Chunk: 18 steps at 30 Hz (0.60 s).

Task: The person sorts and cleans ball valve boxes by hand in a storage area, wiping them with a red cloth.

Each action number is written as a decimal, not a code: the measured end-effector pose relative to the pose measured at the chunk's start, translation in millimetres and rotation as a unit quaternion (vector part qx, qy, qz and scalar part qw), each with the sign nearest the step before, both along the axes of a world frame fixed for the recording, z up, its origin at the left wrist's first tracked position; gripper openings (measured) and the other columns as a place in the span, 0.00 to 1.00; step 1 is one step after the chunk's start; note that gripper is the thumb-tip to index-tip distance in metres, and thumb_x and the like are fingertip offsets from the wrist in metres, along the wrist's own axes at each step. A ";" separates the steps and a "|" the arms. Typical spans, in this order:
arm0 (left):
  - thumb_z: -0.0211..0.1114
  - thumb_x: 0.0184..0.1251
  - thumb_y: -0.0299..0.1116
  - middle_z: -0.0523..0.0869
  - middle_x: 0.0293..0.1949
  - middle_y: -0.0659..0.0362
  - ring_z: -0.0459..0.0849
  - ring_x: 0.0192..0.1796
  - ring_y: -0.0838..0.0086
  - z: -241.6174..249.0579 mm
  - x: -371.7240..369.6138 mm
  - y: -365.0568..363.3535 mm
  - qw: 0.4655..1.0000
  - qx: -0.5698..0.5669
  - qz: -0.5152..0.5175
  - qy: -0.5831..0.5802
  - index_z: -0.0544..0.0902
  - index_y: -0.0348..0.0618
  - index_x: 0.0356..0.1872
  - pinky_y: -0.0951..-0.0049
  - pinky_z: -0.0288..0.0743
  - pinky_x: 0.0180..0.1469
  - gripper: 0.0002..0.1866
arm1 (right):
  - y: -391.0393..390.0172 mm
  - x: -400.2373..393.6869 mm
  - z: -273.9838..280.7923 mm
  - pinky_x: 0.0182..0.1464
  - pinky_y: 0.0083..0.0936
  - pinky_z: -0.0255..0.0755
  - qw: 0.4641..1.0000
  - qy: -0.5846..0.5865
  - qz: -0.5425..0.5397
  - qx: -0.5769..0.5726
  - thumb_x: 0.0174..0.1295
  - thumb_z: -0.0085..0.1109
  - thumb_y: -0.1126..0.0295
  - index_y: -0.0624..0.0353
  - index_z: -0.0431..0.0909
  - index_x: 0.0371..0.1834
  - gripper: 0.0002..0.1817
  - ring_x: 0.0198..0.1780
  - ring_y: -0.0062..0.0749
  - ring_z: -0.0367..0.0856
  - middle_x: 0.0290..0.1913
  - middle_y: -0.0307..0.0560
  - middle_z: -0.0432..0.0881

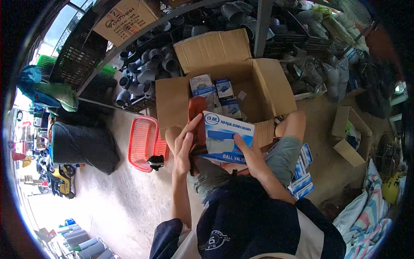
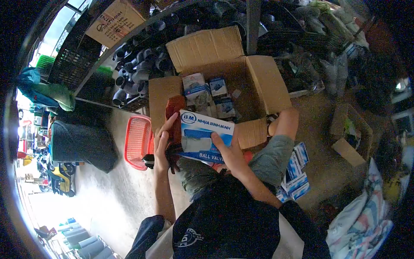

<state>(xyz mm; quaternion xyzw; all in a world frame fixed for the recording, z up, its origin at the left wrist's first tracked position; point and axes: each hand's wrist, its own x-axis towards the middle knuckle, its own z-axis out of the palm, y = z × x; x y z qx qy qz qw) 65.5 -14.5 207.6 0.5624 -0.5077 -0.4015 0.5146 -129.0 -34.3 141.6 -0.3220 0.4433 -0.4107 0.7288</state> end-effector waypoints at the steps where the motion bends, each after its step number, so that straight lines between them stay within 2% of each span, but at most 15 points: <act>1: 0.44 0.76 0.49 0.78 0.59 0.46 0.75 0.62 0.59 -4.9 -0.3 1.6 0.999 -0.033 0.023 0.016 0.78 0.34 0.62 0.61 0.62 0.69 0.30 | 1.8 4.2 1.8 0.54 0.28 0.76 0.999 -0.031 -0.020 0.014 0.70 0.61 0.59 0.55 0.57 0.65 0.29 0.55 0.29 0.76 0.53 0.47 0.76; 3: 0.48 0.75 0.46 0.77 0.59 0.43 0.75 0.62 0.57 -30.7 0.6 10.9 0.989 -0.146 0.033 -0.006 0.80 0.32 0.55 0.59 0.63 0.68 0.26 | 7.5 10.2 5.0 0.52 0.28 0.79 0.993 -0.095 -0.061 0.043 0.69 0.61 0.59 0.53 0.56 0.65 0.29 0.54 0.30 0.78 0.53 0.47 0.76; 4: 0.49 0.75 0.44 0.77 0.59 0.42 0.76 0.62 0.56 -40.7 -0.6 16.8 0.979 -0.200 0.038 -0.018 0.82 0.31 0.52 0.58 0.64 0.67 0.24 | 8.5 10.1 7.2 0.51 0.28 0.80 0.986 -0.124 -0.046 0.098 0.69 0.61 0.59 0.52 0.56 0.65 0.29 0.54 0.30 0.79 0.52 0.46 0.76; 5: 0.53 0.74 0.39 0.78 0.57 0.40 0.76 0.61 0.55 -36.9 -11.9 14.4 0.949 -0.276 0.092 -0.124 0.83 0.30 0.42 0.56 0.67 0.64 0.19 | 5.9 8.6 10.5 0.49 0.28 0.81 0.976 -0.153 -0.030 0.152 0.69 0.61 0.59 0.51 0.56 0.65 0.28 0.54 0.30 0.79 0.51 0.46 0.76; 6: 0.53 0.75 0.39 0.78 0.56 0.41 0.76 0.60 0.56 -42.3 -19.9 12.5 0.930 -0.303 0.127 -0.165 0.81 0.30 0.46 0.57 0.69 0.63 0.19 | 4.7 7.5 14.1 0.48 0.28 0.83 0.962 -0.180 -0.013 0.204 0.69 0.61 0.59 0.50 0.56 0.64 0.28 0.53 0.30 0.80 0.50 0.46 0.77; 8: 0.49 0.78 0.42 0.75 0.60 0.41 0.76 0.61 0.53 -62.6 -41.0 12.9 0.905 -0.276 0.280 -0.160 0.76 0.31 0.56 0.57 0.70 0.63 0.22 | 9.1 19.3 19.1 0.45 0.26 0.84 0.970 -0.179 -0.065 0.150 0.70 0.61 0.60 0.48 0.54 0.64 0.28 0.54 0.29 0.79 0.53 0.47 0.74; 10: 0.46 0.79 0.45 0.71 0.64 0.41 0.73 0.63 0.51 -70.0 -50.2 5.7 0.892 -0.242 0.360 -0.128 0.69 0.32 0.65 0.56 0.68 0.65 0.26 | 15.8 27.0 14.3 0.44 0.26 0.84 0.975 -0.165 -0.096 0.110 0.70 0.60 0.61 0.47 0.53 0.64 0.28 0.54 0.28 0.79 0.55 0.47 0.72; 12: 0.44 0.80 0.48 0.66 0.68 0.40 0.70 0.66 0.50 -61.3 -67.1 2.3 0.889 -0.223 0.393 -0.066 0.62 0.34 0.71 0.54 0.66 0.67 0.30 | 18.3 29.6 10.1 0.50 0.28 0.81 0.980 -0.152 -0.097 0.085 0.71 0.59 0.61 0.49 0.51 0.66 0.29 0.56 0.29 0.75 0.58 0.47 0.69; 14: 0.42 0.80 0.50 0.61 0.71 0.40 0.67 0.69 0.49 -44.8 -93.5 1.8 0.899 -0.221 0.376 0.025 0.55 0.36 0.76 0.52 0.63 0.69 0.34 | 19.5 35.7 6.7 0.55 0.29 0.77 0.982 -0.130 -0.127 0.058 0.71 0.59 0.62 0.51 0.51 0.66 0.29 0.58 0.30 0.73 0.58 0.47 0.70; 15: 0.41 0.79 0.49 0.55 0.73 0.39 0.62 0.71 0.46 -52.8 -100.3 7.8 0.919 -0.224 0.319 0.053 0.49 0.37 0.78 0.51 0.58 0.72 0.36 | 17.0 37.3 1.0 0.56 0.29 0.75 0.983 -0.130 -0.127 0.043 0.71 0.59 0.62 0.52 0.51 0.66 0.29 0.58 0.30 0.73 0.58 0.47 0.70; 18: 0.40 0.78 0.47 0.53 0.74 0.39 0.60 0.72 0.43 -111.9 -116.0 38.5 0.953 -0.212 0.210 -0.050 0.46 0.36 0.78 0.49 0.54 0.74 0.35 | 15.5 30.5 -8.5 0.59 0.28 0.70 0.983 -0.136 -0.114 0.038 0.72 0.59 0.60 0.52 0.52 0.65 0.29 0.59 0.30 0.71 0.58 0.47 0.70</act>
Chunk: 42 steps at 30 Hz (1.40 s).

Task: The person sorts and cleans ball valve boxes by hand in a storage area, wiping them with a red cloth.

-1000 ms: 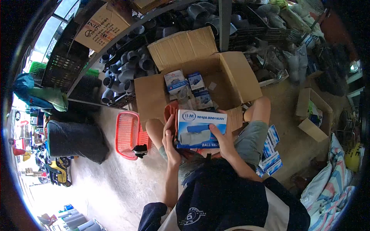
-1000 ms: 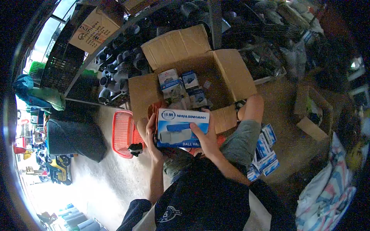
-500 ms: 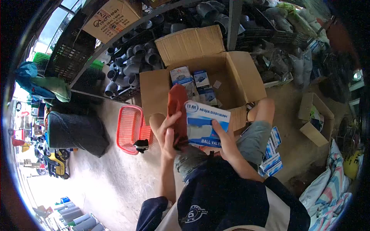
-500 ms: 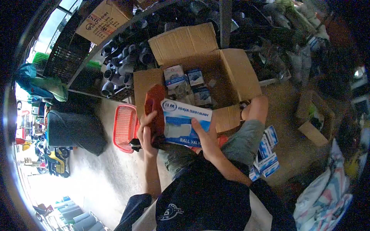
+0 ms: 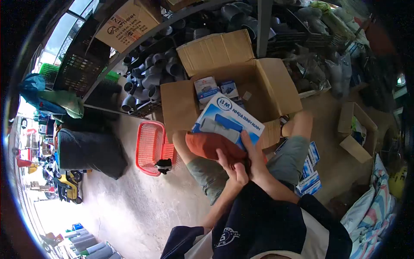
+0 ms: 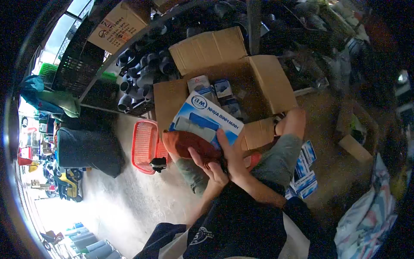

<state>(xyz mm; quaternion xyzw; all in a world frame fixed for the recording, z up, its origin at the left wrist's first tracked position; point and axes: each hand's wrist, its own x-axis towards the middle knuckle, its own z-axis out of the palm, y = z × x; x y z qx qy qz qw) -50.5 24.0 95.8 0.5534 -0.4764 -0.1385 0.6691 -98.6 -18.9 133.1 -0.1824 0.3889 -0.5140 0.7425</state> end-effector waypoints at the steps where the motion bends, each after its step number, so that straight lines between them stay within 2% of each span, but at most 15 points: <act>1: 0.41 0.77 0.45 0.54 0.74 0.38 0.61 0.72 0.41 -24.7 5.1 7.3 0.999 -0.019 -0.026 -0.022 0.49 0.37 0.77 0.48 0.53 0.74 0.34 | -6.3 -5.2 7.5 0.59 0.28 0.69 1.000 -0.014 0.022 0.012 0.72 0.59 0.60 0.52 0.52 0.65 0.28 0.58 0.30 0.71 0.57 0.47 0.70; 3: 0.44 0.76 0.43 0.56 0.73 0.36 0.61 0.72 0.39 -46.0 20.4 11.5 0.993 -0.057 -0.079 -0.066 0.55 0.38 0.76 0.47 0.52 0.74 0.32 | -7.2 -11.2 20.3 0.57 0.28 0.71 0.998 -0.005 0.058 0.018 0.72 0.58 0.57 0.52 0.53 0.65 0.28 0.57 0.29 0.71 0.56 0.47 0.71; 7: 0.54 0.73 0.43 0.71 0.64 0.33 0.65 0.69 0.33 3.7 27.5 11.7 0.911 -0.161 -0.071 -0.372 0.74 0.46 0.64 0.38 0.52 0.71 0.23 | -6.6 -15.7 25.0 0.56 0.29 0.73 0.994 -0.007 0.110 0.020 0.74 0.54 0.55 0.49 0.52 0.65 0.26 0.58 0.27 0.72 0.56 0.44 0.71; 10: 0.62 0.70 0.48 0.79 0.57 0.43 0.73 0.63 0.37 18.0 54.6 1.8 0.912 -0.106 -0.156 -0.363 0.83 0.48 0.54 0.43 0.64 0.66 0.20 | -5.1 -20.3 27.0 0.55 0.27 0.74 0.996 0.014 0.091 0.002 0.73 0.54 0.58 0.49 0.54 0.68 0.27 0.58 0.27 0.73 0.57 0.43 0.71; 12: 0.57 0.74 0.50 0.77 0.60 0.38 0.72 0.65 0.36 42.9 63.8 -13.1 0.939 -0.065 -0.121 -0.316 0.79 0.41 0.57 0.42 0.64 0.68 0.24 | -8.7 -16.5 36.3 0.56 0.24 0.73 0.998 0.055 0.040 -0.011 0.68 0.60 0.64 0.53 0.58 0.73 0.32 0.58 0.24 0.73 0.59 0.43 0.72; 15: 0.50 0.78 0.43 0.74 0.64 0.39 0.68 0.70 0.45 80.8 70.4 -41.2 0.993 -0.003 0.004 -0.117 0.76 0.33 0.61 0.52 0.60 0.71 0.24 | -21.3 -38.5 49.5 0.62 0.31 0.68 0.984 0.127 0.052 -0.114 0.59 0.70 0.71 0.55 0.49 0.76 0.46 0.61 0.35 0.72 0.62 0.49 0.71; 17: 0.47 0.79 0.53 0.68 0.70 0.46 0.67 0.72 0.55 93.5 101.5 -46.8 0.990 -0.034 -0.100 0.097 0.65 0.33 0.70 0.58 0.60 0.72 0.33 | -35.0 -65.1 43.1 0.67 0.37 0.64 0.962 0.152 0.091 -0.205 0.56 0.74 0.69 0.52 0.48 0.75 0.49 0.65 0.40 0.70 0.64 0.54 0.69; 19: 0.47 0.78 0.57 0.67 0.71 0.48 0.70 0.70 0.57 118.0 134.8 -45.1 0.985 0.018 -0.111 0.129 0.61 0.39 0.73 0.56 0.65 0.70 0.35 | -45.2 -93.9 43.1 0.70 0.38 0.60 0.942 0.162 0.145 -0.256 0.49 0.80 0.68 0.53 0.50 0.74 0.53 0.68 0.41 0.67 0.68 0.55 0.66; 22: 0.49 0.76 0.58 0.69 0.69 0.47 0.71 0.69 0.56 104.9 136.9 -32.8 0.921 0.036 -0.263 0.286 0.64 0.40 0.72 0.54 0.69 0.68 0.36 | -53.9 -113.2 37.1 0.70 0.38 0.60 0.910 0.145 0.241 -0.304 0.46 0.82 0.67 0.53 0.53 0.71 0.52 0.68 0.41 0.67 0.66 0.53 0.68; 25: 0.49 0.71 0.64 0.69 0.69 0.41 0.64 0.74 0.50 88.0 136.5 -16.4 0.864 0.201 -0.424 0.183 0.70 0.37 0.69 0.49 0.55 0.74 0.40 | -57.7 -109.2 32.1 0.68 0.34 0.59 0.912 0.108 0.288 -0.270 0.45 0.82 0.67 0.52 0.58 0.59 0.43 0.65 0.37 0.67 0.62 0.53 0.70; 26: 0.48 0.71 0.65 0.68 0.70 0.39 0.61 0.76 0.48 93.8 128.6 -17.7 0.844 0.214 -0.490 0.033 0.70 0.36 0.69 0.49 0.49 0.76 0.42 | -56.8 -105.8 32.5 0.68 0.33 0.59 0.917 0.093 0.298 -0.249 0.46 0.82 0.67 0.52 0.58 0.56 0.41 0.65 0.36 0.67 0.61 0.52 0.71; 29: 0.44 0.71 0.66 0.66 0.71 0.39 0.55 0.78 0.50 114.9 110.7 -17.0 0.830 0.278 -0.483 0.025 0.66 0.34 0.72 0.51 0.40 0.78 0.44 | -59.2 -103.6 27.1 0.66 0.30 0.60 0.898 0.132 0.308 -0.286 0.50 0.80 0.63 0.54 0.58 0.51 0.36 0.64 0.32 0.66 0.59 0.50 0.71; 32: 0.41 0.73 0.64 0.63 0.73 0.39 0.53 0.79 0.51 143.2 105.2 -26.6 0.802 0.313 -0.507 -0.036 0.64 0.33 0.72 0.53 0.42 0.77 0.43 | -54.7 -102.1 31.0 0.64 0.30 0.63 0.886 0.146 0.351 -0.266 0.52 0.78 0.59 0.57 0.59 0.53 0.37 0.63 0.34 0.68 0.57 0.50 0.72; 37: 0.43 0.77 0.54 0.57 0.77 0.44 0.54 0.79 0.58 154.5 103.6 -44.5 0.759 0.343 -0.550 0.056 0.55 0.32 0.76 0.64 0.42 0.78 0.39 | -47.1 -103.9 72.8 0.62 0.32 0.68 0.888 0.123 0.400 -0.193 0.53 0.77 0.57 0.60 0.55 0.66 0.46 0.62 0.33 0.70 0.60 0.51 0.71; 42: 0.46 0.74 0.60 0.61 0.75 0.43 0.60 0.76 0.59 176.6 76.2 -59.4 0.758 0.418 -0.501 0.022 0.52 0.30 0.76 0.62 0.49 0.76 0.45 | -35.3 -86.4 43.6 0.66 0.34 0.66 0.907 0.018 0.318 -0.276 0.54 0.76 0.58 0.61 0.50 0.73 0.51 0.64 0.37 0.69 0.63 0.53 0.71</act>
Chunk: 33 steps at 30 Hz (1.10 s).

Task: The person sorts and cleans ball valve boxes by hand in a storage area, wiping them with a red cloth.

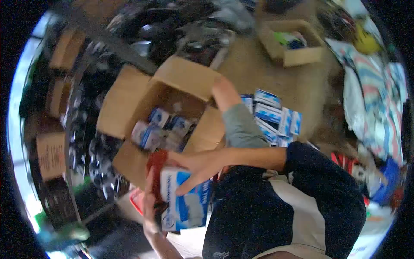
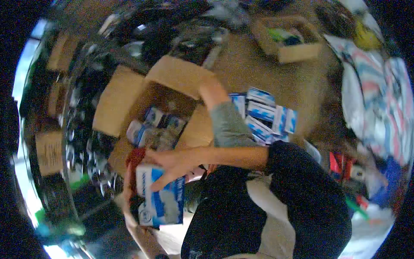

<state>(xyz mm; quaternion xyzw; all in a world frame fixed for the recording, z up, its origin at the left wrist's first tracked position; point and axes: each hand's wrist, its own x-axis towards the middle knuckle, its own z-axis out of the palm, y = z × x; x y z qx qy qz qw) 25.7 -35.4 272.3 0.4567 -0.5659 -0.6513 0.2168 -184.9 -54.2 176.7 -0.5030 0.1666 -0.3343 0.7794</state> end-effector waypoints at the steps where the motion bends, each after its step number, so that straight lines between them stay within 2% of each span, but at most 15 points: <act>1: 0.46 0.74 0.61 0.62 0.74 0.43 0.62 0.75 0.58 0.2 -2.3 -4.4 1.000 0.014 0.003 -0.015 0.52 0.30 0.76 0.62 0.50 0.76 0.45 | 1.5 6.0 -8.1 0.65 0.34 0.67 1.000 -0.010 -0.020 -0.017 0.54 0.76 0.57 0.61 0.51 0.70 0.49 0.63 0.36 0.70 0.61 0.53 0.72; 5: 0.46 0.72 0.64 0.63 0.73 0.44 0.65 0.73 0.58 -12.5 19.5 -7.2 0.996 0.005 0.003 -0.086 0.55 0.31 0.76 0.60 0.54 0.75 0.47 | 16.4 -9.5 -2.3 0.55 0.35 0.70 0.984 0.068 -0.128 -0.106 0.51 0.77 0.52 0.62 0.58 0.58 0.43 0.56 0.34 0.72 0.53 0.53 0.73; 7: 0.47 0.72 0.65 0.62 0.74 0.47 0.64 0.74 0.58 -43.1 59.3 -1.1 0.989 -0.101 -0.043 -0.098 0.57 0.34 0.76 0.59 0.55 0.75 0.46 | 22.1 -34.4 7.6 0.45 0.36 0.68 0.966 0.124 -0.185 -0.133 0.48 0.77 0.47 0.61 0.59 0.49 0.41 0.48 0.31 0.72 0.44 0.48 0.72; 8: 0.47 0.71 0.65 0.62 0.75 0.48 0.64 0.74 0.58 -50.1 64.6 -4.7 0.981 -0.152 -0.064 -0.104 0.57 0.36 0.76 0.58 0.55 0.75 0.46 | 22.4 -41.0 -5.2 0.45 0.35 0.68 0.962 0.107 -0.220 -0.121 0.48 0.77 0.47 0.61 0.59 0.49 0.41 0.47 0.31 0.71 0.44 0.47 0.71; 9: 0.46 0.70 0.69 0.64 0.74 0.47 0.64 0.73 0.58 -31.1 13.3 9.9 0.978 -0.144 -0.086 -0.127 0.59 0.36 0.76 0.58 0.56 0.74 0.48 | 25.7 -48.4 -25.3 0.45 0.34 0.68 0.957 0.090 -0.251 -0.110 0.48 0.77 0.47 0.61 0.59 0.49 0.41 0.47 0.31 0.71 0.44 0.46 0.71; 12: 0.46 0.72 0.67 0.78 0.62 0.46 0.76 0.64 0.59 -38.6 -14.2 -5.7 0.954 -0.156 -0.099 -0.235 0.73 0.34 0.67 0.58 0.66 0.68 0.42 | 40.0 -93.6 -53.0 0.49 0.30 0.68 0.944 0.117 -0.309 -0.014 0.47 0.78 0.45 0.59 0.62 0.52 0.42 0.48 0.32 0.70 0.45 0.45 0.69; 14: 0.48 0.74 0.60 0.79 0.59 0.43 0.78 0.62 0.55 -63.9 -1.1 -18.6 0.992 -0.012 -0.006 -0.128 0.72 0.38 0.67 0.54 0.70 0.67 0.36 | 58.3 -133.1 -63.5 0.52 0.28 0.68 0.919 0.141 -0.359 0.075 0.48 0.77 0.45 0.59 0.61 0.59 0.44 0.53 0.34 0.71 0.51 0.47 0.71; 16: 0.51 0.74 0.55 0.80 0.58 0.47 0.79 0.60 0.57 -84.2 0.6 -23.8 0.990 0.072 0.118 -0.004 0.73 0.41 0.65 0.55 0.73 0.65 0.30 | 83.9 -171.5 -82.5 0.62 0.34 0.70 0.859 0.095 -0.483 0.140 0.54 0.76 0.52 0.59 0.58 0.69 0.46 0.62 0.37 0.71 0.57 0.50 0.72; 18: 0.54 0.73 0.49 0.82 0.56 0.53 0.81 0.56 0.63 -113.9 -8.3 -21.5 0.938 0.114 0.307 0.118 0.76 0.38 0.61 0.61 0.74 0.63 0.26 | 118.0 -218.3 -103.5 0.61 0.35 0.72 0.801 -0.045 -0.531 0.274 0.56 0.73 0.58 0.53 0.58 0.71 0.43 0.63 0.36 0.73 0.61 0.46 0.73; 20: 0.63 0.68 0.41 0.79 0.60 0.54 0.77 0.61 0.63 -109.7 -61.1 1.4 0.957 0.018 0.273 0.100 0.71 0.42 0.66 0.61 0.75 0.62 0.27 | 157.6 -257.9 -113.5 0.64 0.35 0.72 0.750 -0.050 -0.598 0.278 0.58 0.70 0.58 0.55 0.68 0.66 0.34 0.62 0.32 0.75 0.58 0.46 0.79; 21: 0.65 0.66 0.41 0.78 0.61 0.54 0.76 0.61 0.63 -115.1 -61.6 6.1 0.962 0.030 0.250 0.108 0.71 0.43 0.66 0.61 0.75 0.62 0.29 | 181.1 -275.2 -112.2 0.59 0.33 0.75 0.727 0.024 -0.614 0.306 0.58 0.70 0.55 0.55 0.73 0.63 0.32 0.59 0.32 0.78 0.57 0.46 0.80; 23: 0.68 0.63 0.41 0.77 0.62 0.54 0.75 0.63 0.64 -132.6 -58.0 14.1 0.969 0.051 0.205 0.129 0.70 0.44 0.67 0.61 0.74 0.62 0.32 | 227.2 -297.8 -141.0 0.55 0.32 0.77 0.660 0.148 -0.661 0.324 0.57 0.70 0.53 0.54 0.74 0.63 0.32 0.55 0.34 0.79 0.57 0.45 0.80; 26: 0.67 0.63 0.46 0.75 0.64 0.53 0.74 0.64 0.60 -173.6 -34.4 25.6 0.970 0.071 0.196 0.126 0.68 0.44 0.69 0.55 0.72 0.63 0.35 | 289.3 -305.6 -183.7 0.52 0.34 0.77 0.570 0.121 -0.671 0.458 0.55 0.71 0.52 0.55 0.74 0.62 0.33 0.54 0.38 0.79 0.57 0.46 0.80; 29: 0.58 0.70 0.56 0.72 0.67 0.50 0.73 0.66 0.53 -220.2 8.1 24.0 0.961 0.068 0.262 0.057 0.66 0.42 0.71 0.43 0.68 0.67 0.37 | 355.5 -298.9 -250.7 0.52 0.32 0.74 0.511 -0.163 -0.677 0.504 0.60 0.67 0.53 0.53 0.72 0.62 0.30 0.54 0.37 0.77 0.54 0.46 0.79; 33: 0.57 0.71 0.55 0.72 0.68 0.49 0.69 0.69 0.53 -254.6 37.3 23.2 0.965 0.096 0.240 0.040 0.66 0.42 0.71 0.41 0.63 0.69 0.35 | 402.4 -262.0 -275.3 0.51 0.35 0.80 0.402 -0.276 -0.713 0.504 0.59 0.68 0.54 0.56 0.72 0.61 0.30 0.54 0.42 0.80 0.56 0.49 0.79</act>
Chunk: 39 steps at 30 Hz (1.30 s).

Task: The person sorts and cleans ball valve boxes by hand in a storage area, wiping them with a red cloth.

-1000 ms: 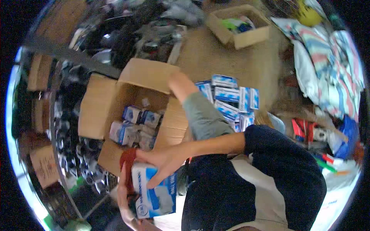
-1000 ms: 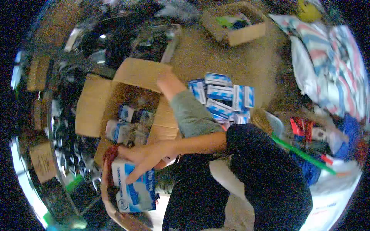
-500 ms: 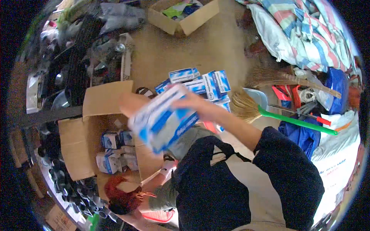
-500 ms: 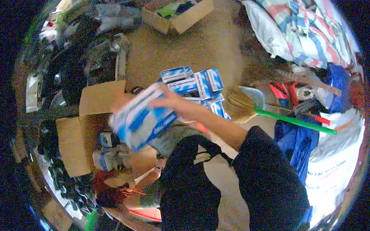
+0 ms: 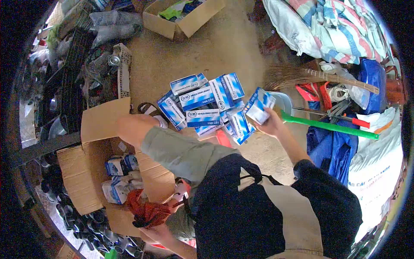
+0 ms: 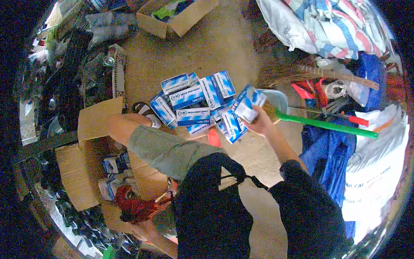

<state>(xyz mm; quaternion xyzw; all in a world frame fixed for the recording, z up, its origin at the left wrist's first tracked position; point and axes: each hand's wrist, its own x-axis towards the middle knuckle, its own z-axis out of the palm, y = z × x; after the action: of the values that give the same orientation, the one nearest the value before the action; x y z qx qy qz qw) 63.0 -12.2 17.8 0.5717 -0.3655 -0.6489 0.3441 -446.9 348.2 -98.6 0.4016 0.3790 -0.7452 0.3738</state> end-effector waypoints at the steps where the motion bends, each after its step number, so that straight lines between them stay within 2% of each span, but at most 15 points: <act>1: 0.58 0.71 0.54 0.71 0.69 0.49 0.68 0.70 0.53 -10.2 8.5 -1.3 1.000 0.003 0.006 0.013 0.66 0.42 0.71 0.41 0.62 0.70 0.35 | 10.6 10.0 -3.1 0.51 0.36 0.80 1.000 0.007 -0.006 0.020 0.59 0.68 0.55 0.56 0.71 0.62 0.30 0.55 0.42 0.80 0.56 0.50 0.79; 4: 0.59 0.70 0.55 0.69 0.71 0.50 0.66 0.72 0.53 -17.9 -2.0 0.7 0.996 0.034 0.032 0.076 0.66 0.44 0.72 0.42 0.59 0.72 0.36 | 44.4 28.3 -26.8 0.52 0.37 0.81 0.994 0.026 0.016 0.109 0.59 0.68 0.56 0.56 0.72 0.61 0.29 0.56 0.41 0.81 0.55 0.49 0.80; 5: 0.59 0.70 0.55 0.68 0.71 0.50 0.66 0.72 0.53 -15.7 -9.7 1.0 0.991 0.062 0.033 0.111 0.66 0.45 0.72 0.43 0.59 0.73 0.36 | 53.2 31.5 -36.6 0.53 0.37 0.81 0.989 0.032 0.032 0.144 0.60 0.68 0.56 0.56 0.72 0.60 0.29 0.56 0.40 0.81 0.55 0.49 0.81; 6: 0.59 0.69 0.55 0.67 0.72 0.50 0.65 0.72 0.53 -9.0 -14.4 0.0 0.979 0.114 0.015 0.167 0.65 0.46 0.72 0.44 0.59 0.73 0.36 | 60.7 35.4 -47.9 0.51 0.34 0.80 0.982 0.070 0.072 0.161 0.57 0.70 0.55 0.58 0.75 0.58 0.29 0.51 0.38 0.84 0.51 0.48 0.84; 7: 0.60 0.69 0.55 0.67 0.72 0.50 0.65 0.72 0.53 1.0 -19.5 0.8 0.961 0.168 -0.002 0.218 0.65 0.46 0.72 0.46 0.59 0.73 0.37 | 73.6 40.6 -56.5 0.54 0.33 0.77 0.966 0.060 0.124 0.219 0.57 0.70 0.55 0.55 0.76 0.57 0.27 0.54 0.35 0.81 0.52 0.43 0.83; 9: 0.61 0.67 0.55 0.67 0.72 0.48 0.64 0.73 0.53 10.2 -35.4 12.3 0.977 0.090 0.015 0.192 0.65 0.44 0.72 0.45 0.58 0.73 0.37 | 96.0 37.8 -80.9 0.58 0.32 0.72 0.917 0.042 0.230 0.323 0.57 0.70 0.55 0.47 0.79 0.56 0.24 0.59 0.29 0.76 0.54 0.34 0.83; 10: 0.61 0.67 0.55 0.67 0.72 0.47 0.63 0.73 0.54 13.4 -44.4 17.9 0.982 0.050 0.024 0.179 0.66 0.43 0.72 0.45 0.57 0.74 0.38 | 113.5 39.5 -119.8 0.53 0.35 0.74 0.893 0.064 0.269 0.356 0.52 0.73 0.50 0.52 0.80 0.55 0.30 0.55 0.31 0.79 0.55 0.41 0.83; 13: 0.61 0.67 0.55 0.67 0.71 0.47 0.64 0.73 0.53 14.1 -49.4 17.7 0.993 -0.009 0.022 0.113 0.66 0.43 0.71 0.45 0.57 0.73 0.38 | 112.5 31.0 -138.2 0.50 0.40 0.77 0.782 0.074 0.338 0.519 0.46 0.74 0.43 0.60 0.81 0.53 0.37 0.51 0.37 0.83 0.53 0.52 0.84; 16: 0.61 0.67 0.54 0.68 0.71 0.47 0.65 0.72 0.53 12.6 -41.7 17.3 0.998 -0.023 0.017 0.059 0.66 0.43 0.71 0.45 0.58 0.73 0.37 | 118.3 19.6 -202.4 0.49 0.43 0.79 0.552 0.153 0.399 0.716 0.40 0.76 0.42 0.68 0.80 0.52 0.43 0.49 0.47 0.85 0.51 0.62 0.83; 19: 0.61 0.66 0.54 0.68 0.70 0.47 0.65 0.71 0.53 10.9 -45.8 18.0 0.999 -0.030 0.018 0.024 0.67 0.42 0.71 0.45 0.58 0.73 0.37 | 119.6 -6.3 -237.3 0.54 0.43 0.78 0.519 0.132 0.461 0.708 0.40 0.77 0.45 0.73 0.75 0.56 0.47 0.53 0.53 0.84 0.52 0.66 0.83; 20: 0.61 0.66 0.54 0.69 0.70 0.47 0.66 0.71 0.53 9.0 -47.2 18.9 0.999 -0.033 0.019 0.013 0.67 0.42 0.70 0.45 0.58 0.73 0.37 | 117.4 -14.7 -233.4 0.56 0.43 0.77 0.583 0.130 0.455 0.660 0.39 0.78 0.47 0.74 0.71 0.59 0.49 0.56 0.55 0.82 0.56 0.67 0.80; 23: 0.62 0.66 0.53 0.69 0.69 0.47 0.66 0.71 0.53 6.8 -52.8 18.9 0.999 -0.041 0.022 -0.014 0.67 0.42 0.70 0.45 0.58 0.73 0.37 | 89.7 -38.8 -233.4 0.59 0.43 0.75 0.565 0.116 0.433 0.693 0.39 0.78 0.46 0.72 0.70 0.60 0.50 0.60 0.56 0.78 0.59 0.68 0.77; 24: 0.62 0.66 0.53 0.69 0.69 0.47 0.66 0.70 0.53 7.1 -54.0 19.1 0.999 -0.042 0.025 -0.023 0.67 0.42 0.70 0.45 0.59 0.73 0.37 | 85.1 -49.5 -237.1 0.62 0.45 0.72 0.601 0.103 0.432 0.665 0.39 0.78 0.47 0.72 0.69 0.61 0.51 0.63 0.59 0.75 0.60 0.67 0.75; 34: 0.62 0.66 0.52 0.71 0.67 0.46 0.68 0.69 0.52 15.1 -62.5 29.2 0.990 -0.039 0.061 -0.121 0.68 0.40 0.69 0.45 0.60 0.72 0.36 | 20.9 -107.7 -244.5 0.64 0.43 0.70 0.622 0.150 0.448 0.624 0.40 0.80 0.49 0.70 0.66 0.62 0.50 0.63 0.56 0.74 0.60 0.67 0.75; 39: 0.62 0.66 0.51 0.72 0.66 0.46 0.69 0.68 0.52 16.2 -55.7 35.9 0.989 -0.039 0.068 -0.125 0.69 0.40 0.68 0.45 0.60 0.71 0.35 | -4.4 -117.4 -209.2 0.64 0.40 0.70 0.637 0.237 0.442 0.586 0.40 0.80 0.51 0.67 0.66 0.61 0.49 0.63 0.54 0.74 0.59 0.67 0.75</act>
<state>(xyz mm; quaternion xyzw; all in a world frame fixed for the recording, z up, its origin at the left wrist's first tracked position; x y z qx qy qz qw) 7.2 23.8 34.0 0.6582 -0.3913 -0.5324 0.3610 -564.4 343.9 -307.8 0.1303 0.9439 -0.1821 0.2427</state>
